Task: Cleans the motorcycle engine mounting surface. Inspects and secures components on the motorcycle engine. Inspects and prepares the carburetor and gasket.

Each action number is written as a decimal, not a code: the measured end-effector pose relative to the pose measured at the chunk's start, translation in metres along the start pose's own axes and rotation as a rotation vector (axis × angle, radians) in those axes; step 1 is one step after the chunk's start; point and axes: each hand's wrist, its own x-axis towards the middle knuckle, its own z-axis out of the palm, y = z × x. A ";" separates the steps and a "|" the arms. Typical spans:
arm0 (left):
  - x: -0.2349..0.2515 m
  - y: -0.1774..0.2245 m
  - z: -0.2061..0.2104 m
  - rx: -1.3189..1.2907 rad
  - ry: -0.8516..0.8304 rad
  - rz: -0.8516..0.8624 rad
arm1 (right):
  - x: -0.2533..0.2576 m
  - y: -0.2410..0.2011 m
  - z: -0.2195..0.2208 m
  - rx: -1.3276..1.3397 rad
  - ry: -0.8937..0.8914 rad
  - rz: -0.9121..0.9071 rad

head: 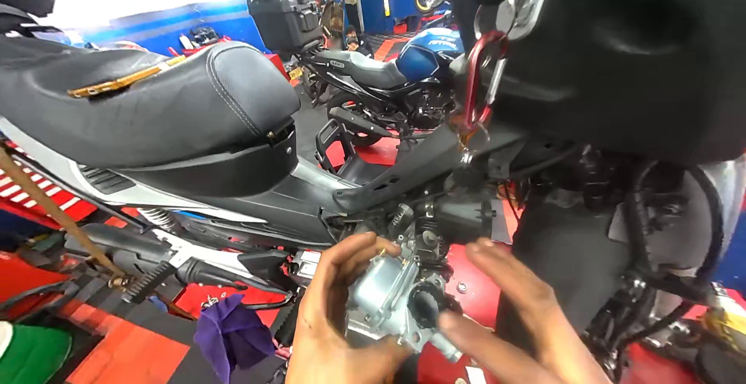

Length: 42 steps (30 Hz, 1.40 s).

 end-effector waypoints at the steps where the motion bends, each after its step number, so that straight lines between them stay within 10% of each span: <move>1: -0.001 0.000 0.000 0.007 -0.001 0.000 | -0.001 0.000 0.001 -0.015 -0.025 -0.006; 42: -0.003 -0.011 0.016 0.033 -0.080 -0.074 | -0.004 0.016 0.002 -0.034 -0.069 0.002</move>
